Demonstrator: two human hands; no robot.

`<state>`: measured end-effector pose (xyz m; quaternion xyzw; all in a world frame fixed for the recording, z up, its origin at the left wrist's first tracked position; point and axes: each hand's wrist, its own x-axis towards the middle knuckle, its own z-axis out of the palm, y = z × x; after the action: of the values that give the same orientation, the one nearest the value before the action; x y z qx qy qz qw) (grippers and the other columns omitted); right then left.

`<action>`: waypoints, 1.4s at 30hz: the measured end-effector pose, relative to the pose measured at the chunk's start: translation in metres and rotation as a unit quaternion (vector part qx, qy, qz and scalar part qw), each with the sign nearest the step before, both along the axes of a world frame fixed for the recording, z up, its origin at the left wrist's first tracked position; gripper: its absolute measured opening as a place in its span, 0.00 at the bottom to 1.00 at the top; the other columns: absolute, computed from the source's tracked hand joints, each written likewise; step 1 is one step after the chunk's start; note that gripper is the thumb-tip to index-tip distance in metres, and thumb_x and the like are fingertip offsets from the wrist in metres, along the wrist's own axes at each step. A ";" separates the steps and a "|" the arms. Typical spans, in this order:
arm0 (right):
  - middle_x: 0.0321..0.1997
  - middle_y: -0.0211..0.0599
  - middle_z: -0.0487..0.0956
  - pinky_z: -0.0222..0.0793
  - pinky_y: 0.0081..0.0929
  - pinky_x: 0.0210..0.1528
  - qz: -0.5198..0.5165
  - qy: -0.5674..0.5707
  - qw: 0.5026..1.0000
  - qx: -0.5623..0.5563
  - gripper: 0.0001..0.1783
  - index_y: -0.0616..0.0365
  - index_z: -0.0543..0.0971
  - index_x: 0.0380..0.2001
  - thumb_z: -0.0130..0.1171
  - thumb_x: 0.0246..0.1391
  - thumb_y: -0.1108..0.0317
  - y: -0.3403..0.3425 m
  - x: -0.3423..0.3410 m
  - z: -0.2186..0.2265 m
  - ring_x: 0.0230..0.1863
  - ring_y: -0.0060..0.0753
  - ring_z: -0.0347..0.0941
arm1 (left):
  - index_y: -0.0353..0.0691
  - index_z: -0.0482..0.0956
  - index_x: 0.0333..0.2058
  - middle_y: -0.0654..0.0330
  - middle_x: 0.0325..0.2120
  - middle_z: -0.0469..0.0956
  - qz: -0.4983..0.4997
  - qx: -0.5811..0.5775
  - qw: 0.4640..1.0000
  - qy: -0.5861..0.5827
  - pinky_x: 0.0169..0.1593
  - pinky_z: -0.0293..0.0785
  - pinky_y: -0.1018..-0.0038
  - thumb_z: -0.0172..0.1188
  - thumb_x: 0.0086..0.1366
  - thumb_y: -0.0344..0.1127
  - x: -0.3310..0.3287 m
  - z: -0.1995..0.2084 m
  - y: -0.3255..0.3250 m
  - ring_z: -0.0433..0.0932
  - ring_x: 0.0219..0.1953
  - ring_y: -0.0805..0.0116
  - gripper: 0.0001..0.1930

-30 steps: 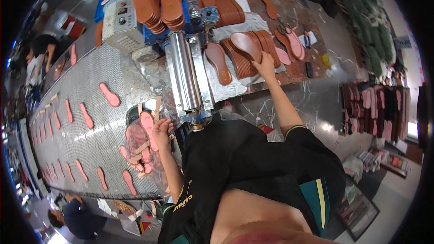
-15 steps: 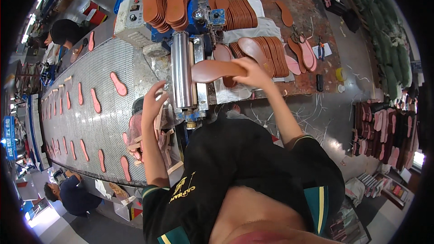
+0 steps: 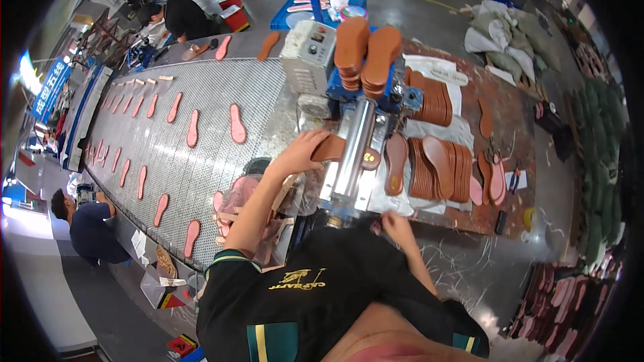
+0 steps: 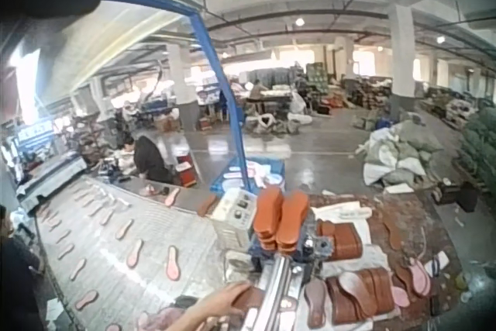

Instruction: The worker is feeding shoe soles through a roller-based glue applicator machine and then placing them onto a mesh conveyor belt.

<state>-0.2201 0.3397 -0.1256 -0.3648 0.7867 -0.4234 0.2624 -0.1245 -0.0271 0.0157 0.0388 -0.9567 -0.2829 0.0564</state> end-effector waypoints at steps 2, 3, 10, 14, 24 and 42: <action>0.30 0.51 0.77 0.70 0.37 0.34 0.076 -0.041 0.995 0.055 0.10 0.63 0.75 0.35 0.52 0.53 0.68 0.018 0.015 -0.036 0.32 0.50 0.76 | 0.37 0.61 0.57 0.49 0.56 0.63 0.014 -0.005 1.000 0.010 0.60 0.60 0.61 0.71 0.38 0.33 0.013 -0.006 -0.015 0.62 0.56 0.47 0.44; 0.30 0.51 0.77 0.69 0.36 0.34 0.103 0.004 0.990 0.091 0.10 0.63 0.75 0.36 0.52 0.52 0.68 0.033 0.021 -0.063 0.33 0.49 0.76 | 0.38 0.61 0.57 0.50 0.55 0.63 0.015 -0.003 1.000 0.014 0.60 0.60 0.61 0.71 0.38 0.33 0.016 -0.009 -0.021 0.62 0.56 0.47 0.44; 0.31 0.46 0.80 0.70 0.33 0.38 -0.041 -0.123 0.969 0.208 0.12 0.63 0.77 0.35 0.53 0.51 0.66 0.089 0.049 -0.157 0.34 0.40 0.77 | 0.39 0.59 0.59 0.50 0.52 0.66 0.052 0.075 0.996 0.000 0.59 0.61 0.63 0.71 0.40 0.30 0.054 -0.058 -0.068 0.64 0.55 0.50 0.44; 0.30 0.47 0.80 0.70 0.33 0.40 -0.015 -0.144 0.945 0.294 0.14 0.63 0.79 0.35 0.54 0.49 0.65 0.119 0.067 -0.179 0.35 0.39 0.78 | 0.42 0.58 0.60 0.56 0.53 0.67 0.060 0.452 0.889 -0.034 0.58 0.64 0.67 0.68 0.48 0.27 0.086 -0.105 -0.063 0.67 0.55 0.62 0.41; 0.32 0.46 0.81 0.70 0.33 0.39 0.109 -0.118 0.928 0.336 0.15 0.62 0.79 0.38 0.53 0.53 0.62 0.077 0.040 -0.134 0.35 0.35 0.77 | 0.41 0.58 0.59 0.62 0.49 0.70 0.152 0.865 0.451 0.156 0.56 0.67 0.65 0.58 0.53 0.17 0.170 -0.141 0.051 0.70 0.52 0.66 0.34; 0.18 0.26 0.69 0.59 0.24 0.16 0.102 -0.249 0.876 0.402 0.07 0.56 0.77 0.27 0.48 0.50 0.72 0.021 -0.014 -0.133 0.15 0.21 0.63 | 0.37 0.65 0.53 0.52 0.52 0.69 0.459 0.629 0.194 0.597 0.61 0.59 0.52 0.48 0.65 0.43 0.410 -0.175 0.073 0.67 0.56 0.53 0.22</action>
<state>-0.2341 0.3607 -0.2588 -0.1886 0.7566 -0.1188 0.6148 0.2857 0.0460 -0.1590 0.3128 0.0435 -0.6536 0.6878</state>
